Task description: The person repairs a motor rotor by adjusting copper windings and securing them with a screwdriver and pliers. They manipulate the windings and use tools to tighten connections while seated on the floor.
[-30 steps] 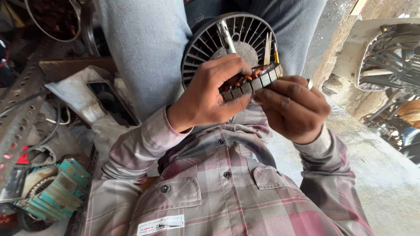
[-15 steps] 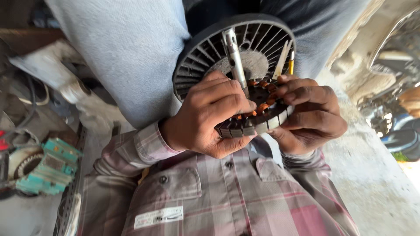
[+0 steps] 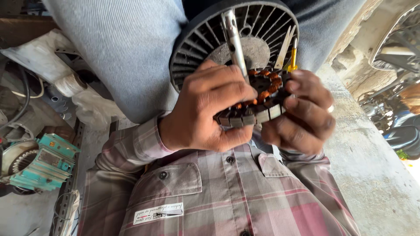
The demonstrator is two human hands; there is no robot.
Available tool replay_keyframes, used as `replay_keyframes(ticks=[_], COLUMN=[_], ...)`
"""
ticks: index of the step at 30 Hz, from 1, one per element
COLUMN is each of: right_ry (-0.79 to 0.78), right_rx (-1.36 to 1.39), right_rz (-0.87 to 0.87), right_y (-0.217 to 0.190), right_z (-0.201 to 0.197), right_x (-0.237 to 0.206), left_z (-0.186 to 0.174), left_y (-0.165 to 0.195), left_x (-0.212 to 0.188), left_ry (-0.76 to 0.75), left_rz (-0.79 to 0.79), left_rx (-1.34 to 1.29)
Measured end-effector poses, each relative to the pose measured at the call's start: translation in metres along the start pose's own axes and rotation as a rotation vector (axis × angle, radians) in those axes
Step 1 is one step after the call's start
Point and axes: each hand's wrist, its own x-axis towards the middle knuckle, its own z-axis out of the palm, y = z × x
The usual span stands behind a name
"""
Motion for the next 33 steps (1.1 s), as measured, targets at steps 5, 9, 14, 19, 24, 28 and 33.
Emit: replay_keyframes(ticks=[5, 9, 14, 19, 24, 28, 33], right_ry=[0.097, 0.033, 0.026, -0.059, -0.107, -0.122, -0.215], right_rx=[0.136, 0.123, 0.068, 0.021, -0.031, -0.054, -0.149], right_rz=[0.068, 0.156, 0.326, 0.244, 0.235, 0.133, 0.183], right_y=[0.000, -0.006, -0.020, -0.025, -0.027, -0.023, -0.032], right_z=[0.005, -0.004, -0.006, -0.005, -0.006, -0.007, -0.011], right_x=[-0.012, -0.017, -0.014, -0.002, 0.005, 0.006, 0.011], left_z=[0.000, 0.001, 0.004, 0.006, 0.004, 0.000, -0.001], left_y=[0.003, 0.002, 0.006, 0.004, 0.001, 0.000, -0.001], left_x=[-0.003, -0.005, -0.005, -0.001, -0.001, -0.002, -0.003], left_ry=[0.008, 0.028, 0.044, 0.028, -0.011, -0.040, -0.045], left_rz=[-0.004, 0.014, 0.014, 0.028, 0.042, 0.056, 0.064], left_rx=[-0.028, -0.084, -0.091, -0.090, -0.114, -0.139, -0.152])
